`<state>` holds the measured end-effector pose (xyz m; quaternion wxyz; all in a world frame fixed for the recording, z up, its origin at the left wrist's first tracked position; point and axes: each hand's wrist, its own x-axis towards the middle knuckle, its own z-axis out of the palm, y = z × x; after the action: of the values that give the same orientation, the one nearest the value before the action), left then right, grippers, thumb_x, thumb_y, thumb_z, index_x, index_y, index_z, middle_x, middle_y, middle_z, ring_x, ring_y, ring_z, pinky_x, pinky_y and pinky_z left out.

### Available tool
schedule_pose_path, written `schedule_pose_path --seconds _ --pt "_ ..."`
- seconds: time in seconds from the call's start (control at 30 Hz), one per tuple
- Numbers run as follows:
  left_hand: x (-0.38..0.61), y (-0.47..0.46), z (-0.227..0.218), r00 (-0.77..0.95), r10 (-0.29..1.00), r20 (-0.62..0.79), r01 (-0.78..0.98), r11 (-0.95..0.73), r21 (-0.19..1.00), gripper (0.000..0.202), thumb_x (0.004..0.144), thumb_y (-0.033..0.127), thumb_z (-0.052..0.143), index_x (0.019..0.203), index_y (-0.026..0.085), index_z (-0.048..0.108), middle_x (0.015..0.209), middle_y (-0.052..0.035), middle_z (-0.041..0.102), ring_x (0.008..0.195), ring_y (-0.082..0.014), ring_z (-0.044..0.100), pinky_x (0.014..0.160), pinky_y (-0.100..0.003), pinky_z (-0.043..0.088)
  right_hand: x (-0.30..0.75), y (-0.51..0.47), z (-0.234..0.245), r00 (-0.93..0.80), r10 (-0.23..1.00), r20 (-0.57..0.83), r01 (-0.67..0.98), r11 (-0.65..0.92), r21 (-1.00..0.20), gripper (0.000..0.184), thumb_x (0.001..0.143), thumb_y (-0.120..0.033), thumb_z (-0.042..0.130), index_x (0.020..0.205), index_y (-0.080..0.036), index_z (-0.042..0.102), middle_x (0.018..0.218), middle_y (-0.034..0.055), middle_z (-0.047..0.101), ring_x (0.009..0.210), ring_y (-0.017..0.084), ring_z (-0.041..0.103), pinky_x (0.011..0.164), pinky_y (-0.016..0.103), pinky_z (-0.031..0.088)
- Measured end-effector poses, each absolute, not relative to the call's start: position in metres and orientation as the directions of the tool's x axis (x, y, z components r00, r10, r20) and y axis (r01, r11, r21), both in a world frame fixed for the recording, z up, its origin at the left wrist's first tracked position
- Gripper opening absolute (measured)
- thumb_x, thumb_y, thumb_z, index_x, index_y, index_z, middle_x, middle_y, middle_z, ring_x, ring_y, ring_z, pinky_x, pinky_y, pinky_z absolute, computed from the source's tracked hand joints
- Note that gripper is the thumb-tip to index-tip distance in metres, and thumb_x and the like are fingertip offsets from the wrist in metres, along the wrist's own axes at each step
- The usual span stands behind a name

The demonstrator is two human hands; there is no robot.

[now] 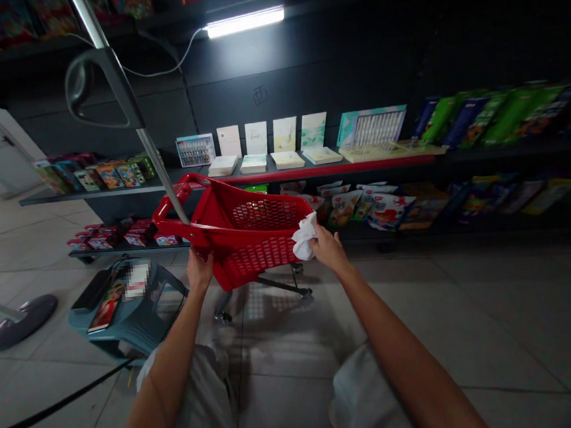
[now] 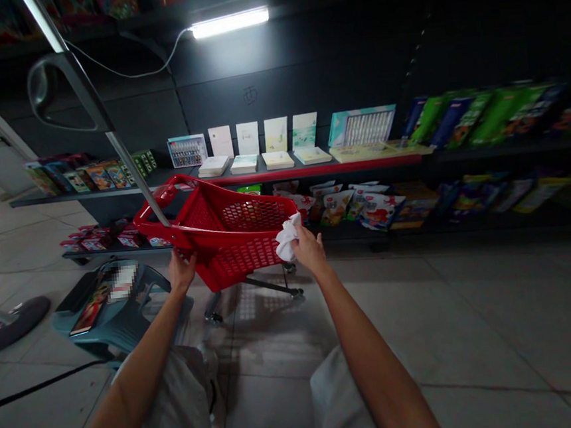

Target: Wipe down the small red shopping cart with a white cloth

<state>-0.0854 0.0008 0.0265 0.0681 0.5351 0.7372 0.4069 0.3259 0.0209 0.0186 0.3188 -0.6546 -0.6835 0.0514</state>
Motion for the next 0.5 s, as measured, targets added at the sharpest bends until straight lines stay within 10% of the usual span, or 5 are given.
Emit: schedule_pose_path --seconds 0.2,0.5 --pt "-0.08 0.002 0.022 -0.432 0.847 0.312 0.674 0.073 0.735 0.055 0.092 0.039 0.065 0.141 0.022 0.049 0.123 -0.0114 0.076 0.107 -0.0253 0.075 0.09 -0.038 0.06 0.315 0.021 0.024 0.085 0.878 0.471 0.875 0.16 -0.456 0.05 0.091 -0.019 0.045 0.137 -0.011 0.06 0.131 0.0185 0.068 0.126 0.03 0.058 0.112 0.042 0.045" --pt "-0.071 0.006 0.015 -0.425 0.854 0.301 0.615 0.028 0.788 0.058 0.089 0.046 0.072 0.136 0.02 0.05 0.12 -0.0126 0.077 0.107 -0.0263 0.076 0.091 -0.037 0.06 0.292 0.022 0.029 0.188 0.844 0.502 0.884 0.077 -0.461 0.042 0.089 -0.017 0.045 0.126 -0.01 0.063 0.124 0.0202 0.068 0.121 0.032 0.058 0.11 0.043 0.045"
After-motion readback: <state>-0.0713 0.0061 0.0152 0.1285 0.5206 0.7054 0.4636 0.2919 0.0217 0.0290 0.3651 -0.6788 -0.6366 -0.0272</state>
